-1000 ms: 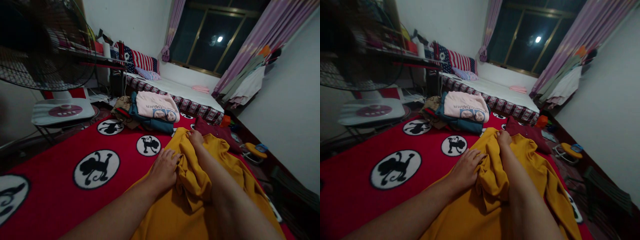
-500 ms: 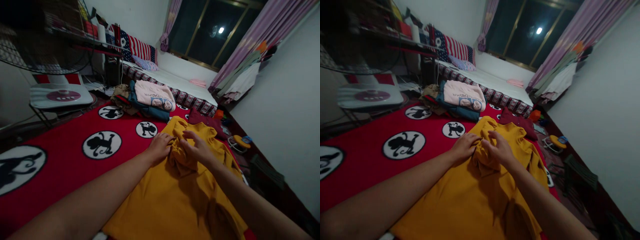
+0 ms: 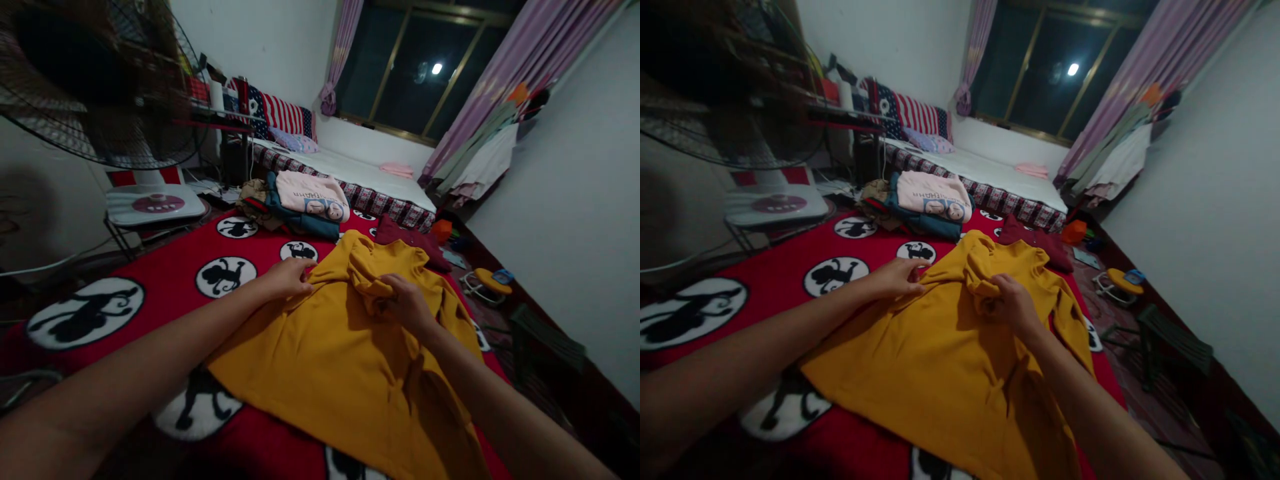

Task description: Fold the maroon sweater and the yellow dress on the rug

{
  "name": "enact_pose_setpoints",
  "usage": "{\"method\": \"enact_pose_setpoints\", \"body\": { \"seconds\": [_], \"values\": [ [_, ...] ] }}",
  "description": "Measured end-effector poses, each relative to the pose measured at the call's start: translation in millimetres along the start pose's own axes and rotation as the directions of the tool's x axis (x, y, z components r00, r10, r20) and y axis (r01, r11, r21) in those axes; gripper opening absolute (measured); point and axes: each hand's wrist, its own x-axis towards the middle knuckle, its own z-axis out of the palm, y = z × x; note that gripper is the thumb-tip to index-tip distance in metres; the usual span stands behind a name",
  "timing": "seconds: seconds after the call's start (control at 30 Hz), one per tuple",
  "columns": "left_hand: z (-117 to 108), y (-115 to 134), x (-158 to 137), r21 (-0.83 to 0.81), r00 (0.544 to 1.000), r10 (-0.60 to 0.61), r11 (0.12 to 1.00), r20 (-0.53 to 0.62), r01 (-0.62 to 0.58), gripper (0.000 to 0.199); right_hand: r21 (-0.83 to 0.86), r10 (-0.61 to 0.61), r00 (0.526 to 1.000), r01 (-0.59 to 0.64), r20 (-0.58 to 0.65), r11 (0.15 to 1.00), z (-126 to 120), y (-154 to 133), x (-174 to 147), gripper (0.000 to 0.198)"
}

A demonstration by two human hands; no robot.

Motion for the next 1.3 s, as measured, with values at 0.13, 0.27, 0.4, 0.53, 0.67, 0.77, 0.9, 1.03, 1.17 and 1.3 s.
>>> {"method": "enact_pose_setpoints", "body": {
  "seconds": [0.13, 0.27, 0.4, 0.53, 0.67, 0.77, 0.9, 1.03, 1.17, 1.3],
  "values": [
    [-27, -7, -52, 0.115, 0.984, -0.072, 0.992, 0.165, 0.054, 0.040, -0.165, 0.116, 0.993, -0.117, -0.015, 0.979, -34, 40, 1, 0.050],
    [-37, -5, -91, 0.106, 0.964, -0.091, 0.992, 0.249, 0.066, 0.027, -0.380, 0.221, 0.958, -0.140, 0.181, 0.915, -42, 39, 7, 0.045],
    [-43, 6, -106, 0.084, 0.953, -0.096, 0.994, 0.286, 0.075, 0.017, -0.394, 0.102, 0.989, -0.052, 0.108, 0.918, -18, 0, 20, 0.036],
    [-49, 28, -109, 0.007, 0.966, -0.053, 0.999, 0.253, 0.053, 0.013, -0.550, 0.156, 0.983, -0.076, 0.100, 0.832, 12, -14, 28, 0.024],
    [-50, 60, -108, -0.104, 0.974, -0.012, 0.994, 0.228, 0.037, 0.012, -0.574, 0.169, 0.985, -0.154, -0.028, 0.804, 12, 4, 34, 0.022],
    [-40, 84, -106, -0.152, 0.974, 0.043, 0.988, 0.225, -0.008, 0.015, -0.555, 0.167, 0.973, -0.228, -0.159, 0.800, -2, 19, 40, 0.023],
    [-11, 108, -99, -0.204, 0.960, 0.092, 0.978, 0.265, -0.037, 0.017, -0.516, 0.183, 0.962, -0.263, -0.202, 0.815, -8, 31, 40, 0.026],
    [20, 118, -93, -0.280, 0.906, 0.164, 0.959, 0.390, -0.053, 0.019, -0.491, 0.222, 0.960, -0.278, -0.171, 0.826, 6, 39, 31, 0.026],
    [27, 122, -81, -0.340, 0.752, 0.312, 0.932, 0.580, -0.125, 0.024, -0.506, 0.185, 0.974, -0.225, -0.129, 0.833, 23, 49, 22, 0.028],
    [28, 123, -42, -0.462, 0.753, 0.394, 0.876, 0.528, -0.135, 0.026, -0.454, 0.165, 0.970, -0.229, -0.177, 0.861, 32, 57, 18, 0.025]
  ]
}}
